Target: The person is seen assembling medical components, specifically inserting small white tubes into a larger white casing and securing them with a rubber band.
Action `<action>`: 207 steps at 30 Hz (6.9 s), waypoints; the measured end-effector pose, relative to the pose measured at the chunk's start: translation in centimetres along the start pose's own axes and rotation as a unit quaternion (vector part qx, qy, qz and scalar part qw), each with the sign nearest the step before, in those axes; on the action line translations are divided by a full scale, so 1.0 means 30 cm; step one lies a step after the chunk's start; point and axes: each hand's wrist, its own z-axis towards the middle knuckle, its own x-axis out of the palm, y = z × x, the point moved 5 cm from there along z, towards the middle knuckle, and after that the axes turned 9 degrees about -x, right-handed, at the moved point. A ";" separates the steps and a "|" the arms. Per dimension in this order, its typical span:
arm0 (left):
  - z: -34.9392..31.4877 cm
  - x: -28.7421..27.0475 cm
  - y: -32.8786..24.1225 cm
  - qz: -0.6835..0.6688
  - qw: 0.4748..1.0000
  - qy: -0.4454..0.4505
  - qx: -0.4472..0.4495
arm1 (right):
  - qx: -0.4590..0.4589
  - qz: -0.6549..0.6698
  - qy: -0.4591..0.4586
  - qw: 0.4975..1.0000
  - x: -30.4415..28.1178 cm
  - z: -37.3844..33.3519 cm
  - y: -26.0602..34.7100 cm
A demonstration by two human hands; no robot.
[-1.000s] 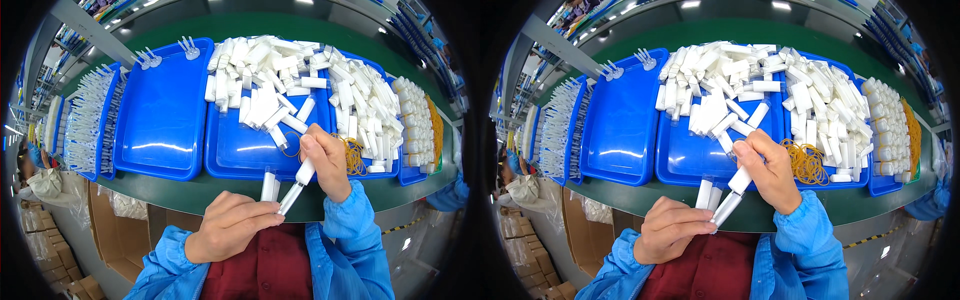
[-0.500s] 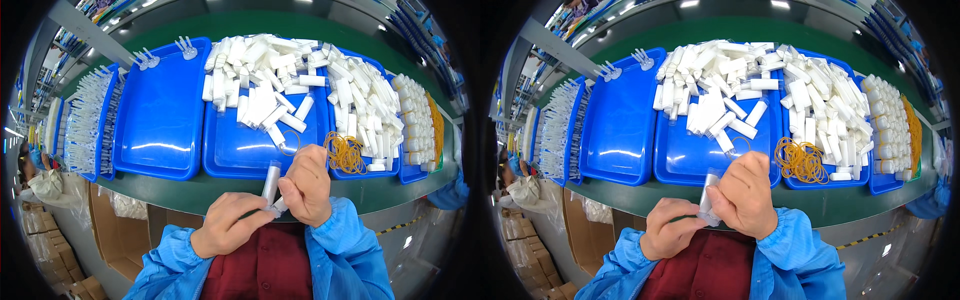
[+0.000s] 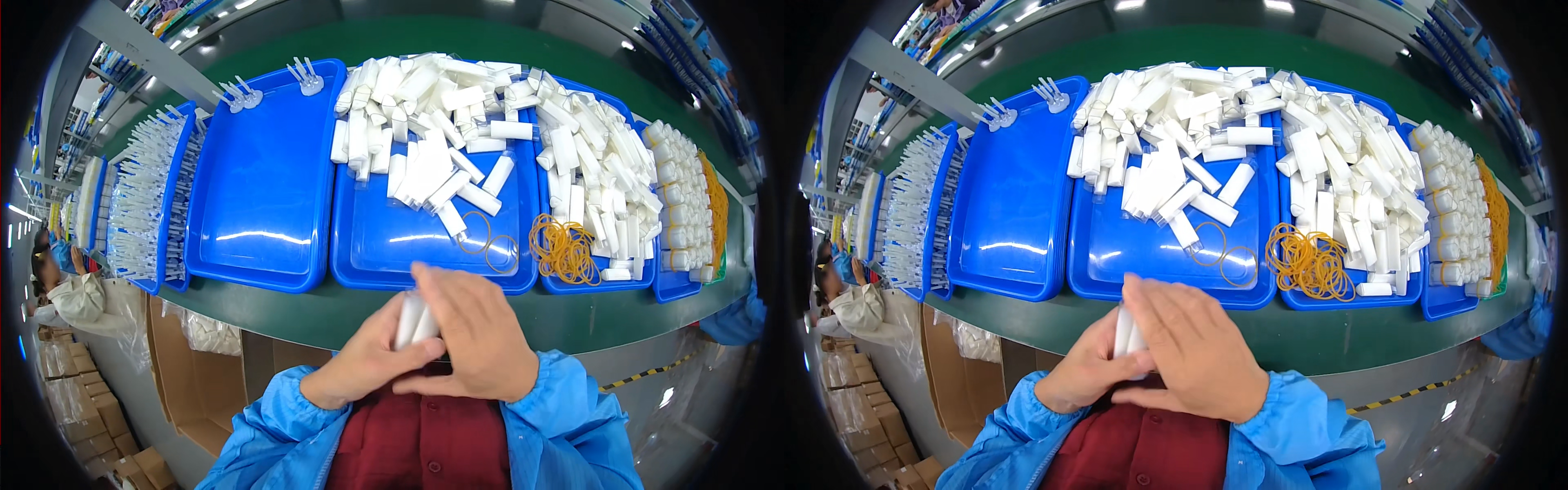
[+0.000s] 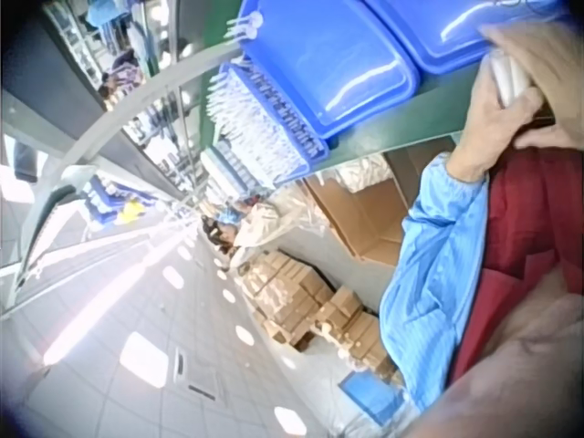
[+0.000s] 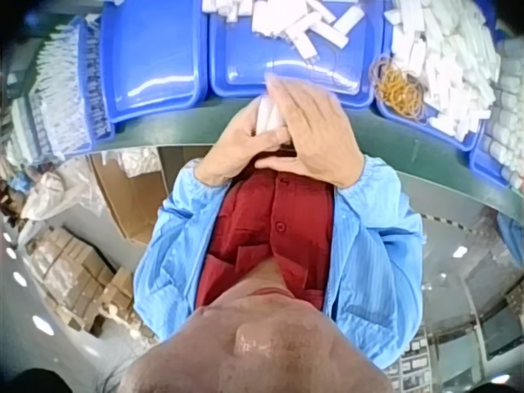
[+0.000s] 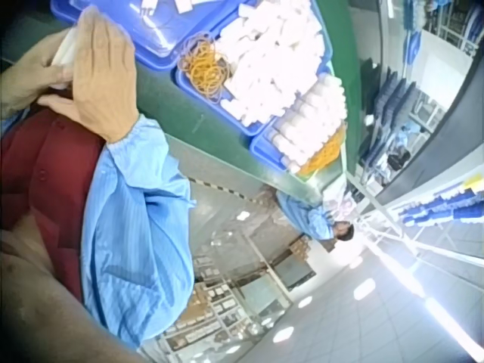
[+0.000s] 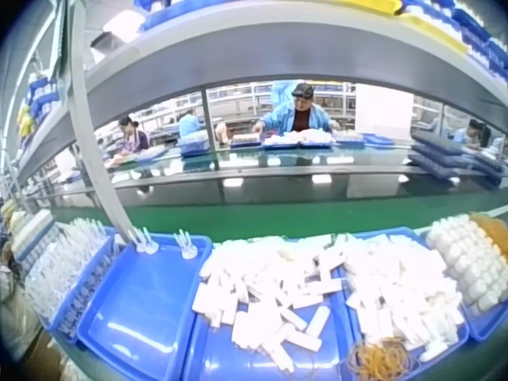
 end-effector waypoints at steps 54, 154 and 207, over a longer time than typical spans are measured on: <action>-0.033 -0.041 -0.185 0.170 0.976 -0.101 0.093 | -0.064 -0.070 0.113 0.989 -0.160 0.030 -0.085; 0.080 0.079 -0.174 0.146 0.948 -0.196 0.203 | 0.289 -0.616 -0.313 0.662 -0.988 -0.988 -0.463; -0.025 -0.376 -0.737 0.529 0.658 -0.364 0.394 | 0.150 0.074 -0.114 0.979 -0.266 0.000 -0.166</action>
